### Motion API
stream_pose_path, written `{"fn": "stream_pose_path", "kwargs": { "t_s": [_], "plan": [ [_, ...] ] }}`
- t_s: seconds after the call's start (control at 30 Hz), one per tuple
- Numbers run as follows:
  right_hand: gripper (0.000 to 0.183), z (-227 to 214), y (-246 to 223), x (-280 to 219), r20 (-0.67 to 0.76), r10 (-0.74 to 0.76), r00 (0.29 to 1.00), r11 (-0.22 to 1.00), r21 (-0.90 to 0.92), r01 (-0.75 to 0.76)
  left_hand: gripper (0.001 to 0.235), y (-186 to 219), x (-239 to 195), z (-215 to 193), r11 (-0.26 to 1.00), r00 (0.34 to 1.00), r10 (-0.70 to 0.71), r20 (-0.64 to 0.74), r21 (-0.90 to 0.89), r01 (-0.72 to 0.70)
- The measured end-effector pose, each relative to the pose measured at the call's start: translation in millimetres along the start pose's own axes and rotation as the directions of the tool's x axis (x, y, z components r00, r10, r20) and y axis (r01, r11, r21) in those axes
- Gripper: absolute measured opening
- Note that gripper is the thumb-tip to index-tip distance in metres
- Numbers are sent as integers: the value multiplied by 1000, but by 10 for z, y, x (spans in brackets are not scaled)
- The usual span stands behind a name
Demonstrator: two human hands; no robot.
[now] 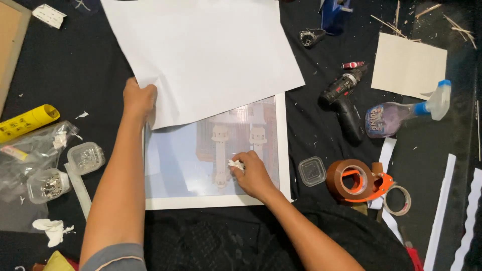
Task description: The person wipes the surface of a framed glass panel with a white cloth. They repeatedly lift a white backing sheet to clean underneath it, then replace the sheet and continue wiping the glass surface.
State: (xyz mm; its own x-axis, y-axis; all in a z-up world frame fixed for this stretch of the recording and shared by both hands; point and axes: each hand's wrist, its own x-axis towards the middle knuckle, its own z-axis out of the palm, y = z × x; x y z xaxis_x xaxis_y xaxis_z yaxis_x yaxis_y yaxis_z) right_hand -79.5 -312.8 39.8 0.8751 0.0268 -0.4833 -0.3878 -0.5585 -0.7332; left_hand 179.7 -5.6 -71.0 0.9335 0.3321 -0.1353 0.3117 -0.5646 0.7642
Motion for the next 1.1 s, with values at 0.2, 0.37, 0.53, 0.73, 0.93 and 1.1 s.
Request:
{"fn": "stream_pose_path", "kwargs": {
  "t_s": [0.2, 0.37, 0.53, 0.73, 0.93, 1.1],
  "plan": [
    [28, -51, -122, -34, 37, 22, 999, 1000, 7, -22, 73, 1261, -1067, 77, 738, 886, 439, 151, 502, -451],
    [27, -54, -142, -56, 57, 23, 998, 1000, 12, -24, 76, 1139, -1213, 371, 563, 800, 301, 520, 580, -589],
    [29, -19, -85, -40, 40, -24, 999, 1000, 0, 24, 72, 1066, -737, 420, 586, 808, 343, 479, 563, -583],
    [29, -4, -69, -46, 48, -33, 998, 999, -3, 33, 67, 938, -650, 445, 499, 773, 312, 552, 597, -628],
    [27, 50, 5, 8, 11, -62, 998, 998, 0, 62, 69, 759, -892, 293, 385, 718, 366, 592, 606, -696],
    [28, 98, 103, 13, -162, -116, 980, 993, 11, 119, 79, 911, -1321, 67, 560, 777, 422, 467, 539, -629]
  ]
}}
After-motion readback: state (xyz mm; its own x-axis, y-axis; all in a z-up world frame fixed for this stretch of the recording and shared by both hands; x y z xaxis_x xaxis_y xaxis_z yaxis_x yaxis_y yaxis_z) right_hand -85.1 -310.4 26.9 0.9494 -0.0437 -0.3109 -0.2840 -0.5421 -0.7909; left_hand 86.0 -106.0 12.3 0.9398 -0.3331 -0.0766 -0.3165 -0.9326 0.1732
